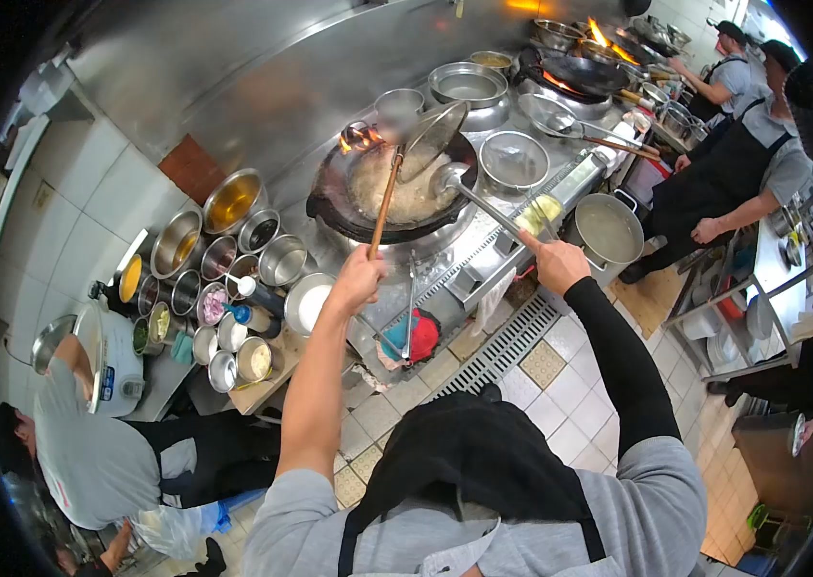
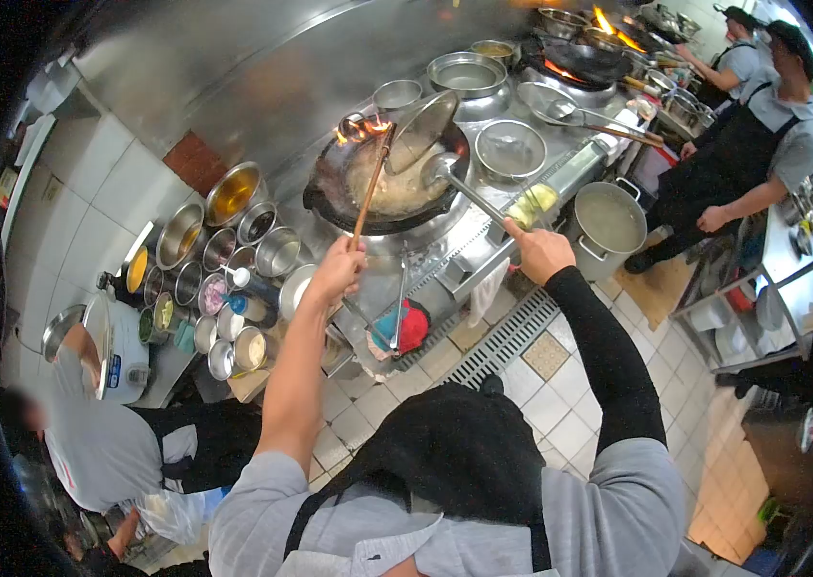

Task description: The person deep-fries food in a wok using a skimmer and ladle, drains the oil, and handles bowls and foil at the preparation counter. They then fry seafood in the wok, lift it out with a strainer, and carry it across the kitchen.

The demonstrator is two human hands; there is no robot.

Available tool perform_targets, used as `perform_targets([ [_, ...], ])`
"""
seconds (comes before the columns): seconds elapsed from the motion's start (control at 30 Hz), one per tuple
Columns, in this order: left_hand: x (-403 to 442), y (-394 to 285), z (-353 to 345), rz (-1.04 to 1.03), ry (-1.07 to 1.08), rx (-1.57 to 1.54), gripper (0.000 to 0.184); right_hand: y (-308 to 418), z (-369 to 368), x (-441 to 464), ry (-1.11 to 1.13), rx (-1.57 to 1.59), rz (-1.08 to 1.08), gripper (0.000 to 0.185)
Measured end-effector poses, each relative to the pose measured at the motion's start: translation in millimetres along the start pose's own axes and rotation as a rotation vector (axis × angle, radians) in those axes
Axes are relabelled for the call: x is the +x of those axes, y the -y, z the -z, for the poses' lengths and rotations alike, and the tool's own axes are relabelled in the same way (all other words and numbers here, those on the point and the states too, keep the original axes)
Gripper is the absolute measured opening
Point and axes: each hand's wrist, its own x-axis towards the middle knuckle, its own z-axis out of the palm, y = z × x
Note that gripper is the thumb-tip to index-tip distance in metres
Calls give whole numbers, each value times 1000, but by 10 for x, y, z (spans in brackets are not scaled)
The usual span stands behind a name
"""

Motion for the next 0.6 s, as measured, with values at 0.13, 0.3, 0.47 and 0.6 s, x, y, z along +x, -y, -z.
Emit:
perform_targets([
  [0.13,-75,-10,169,57,70,-54,30,3,-53,-54,-36,10,3,60],
  [0.3,27,60,146,179,133,38,25,-17,-9,-91,-39,-2,10,60],
  [0.47,104,217,78,191,95,123,17,-28,59,-136,-12,22,-9,61],
  [0.6,154,476,30,135,5,249,15,-42,92,-153,13,50,-16,59],
])
